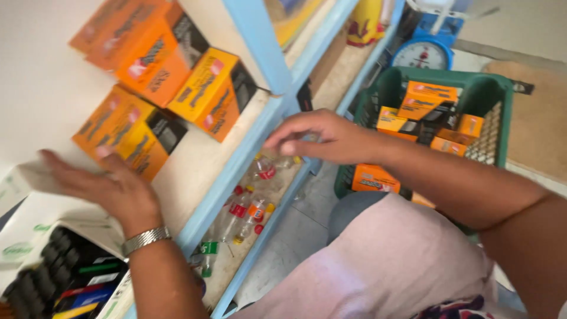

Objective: Restocking a low shelf with boxes of batteries and lighters from a basket.

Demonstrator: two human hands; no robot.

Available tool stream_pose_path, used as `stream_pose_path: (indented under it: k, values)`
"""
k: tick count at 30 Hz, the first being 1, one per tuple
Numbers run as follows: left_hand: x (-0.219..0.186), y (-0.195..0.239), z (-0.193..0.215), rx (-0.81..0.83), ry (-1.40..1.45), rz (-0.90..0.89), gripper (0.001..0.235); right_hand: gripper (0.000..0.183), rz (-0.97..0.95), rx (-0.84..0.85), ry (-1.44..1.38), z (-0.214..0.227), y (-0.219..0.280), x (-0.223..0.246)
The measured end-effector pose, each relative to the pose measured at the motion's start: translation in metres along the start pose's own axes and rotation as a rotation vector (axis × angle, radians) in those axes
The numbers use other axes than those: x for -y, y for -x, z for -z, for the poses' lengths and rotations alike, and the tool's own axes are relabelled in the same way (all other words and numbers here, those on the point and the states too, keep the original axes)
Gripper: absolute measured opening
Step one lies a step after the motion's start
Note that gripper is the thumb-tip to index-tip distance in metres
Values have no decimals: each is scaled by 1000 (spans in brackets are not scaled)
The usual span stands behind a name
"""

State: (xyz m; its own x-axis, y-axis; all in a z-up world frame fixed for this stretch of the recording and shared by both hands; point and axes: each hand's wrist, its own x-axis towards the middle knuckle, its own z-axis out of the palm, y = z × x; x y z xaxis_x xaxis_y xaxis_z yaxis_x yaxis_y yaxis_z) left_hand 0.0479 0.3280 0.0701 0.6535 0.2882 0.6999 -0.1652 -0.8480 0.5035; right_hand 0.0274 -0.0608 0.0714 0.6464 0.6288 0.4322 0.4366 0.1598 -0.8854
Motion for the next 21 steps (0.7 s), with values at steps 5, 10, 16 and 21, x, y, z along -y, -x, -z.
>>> stream_pose_path:
  k: [5, 10, 16, 21]
  values:
    - [-58, 4, 18, -89, -29, -218, 67, 31, -334, -140, 428, 71, 97, -37]
    - [-99, 21, 16, -125, -55, -437, 58, 30, -593, -351, 493, 110, 194, -71]
    - [-193, 92, -29, 115, 319, -568, 30, 42, -803, -448, 461, 118, 264, -141]
    - [-212, 147, -96, 683, 746, -92, 23, 69, -984, -617, 354, 96, 261, -177]
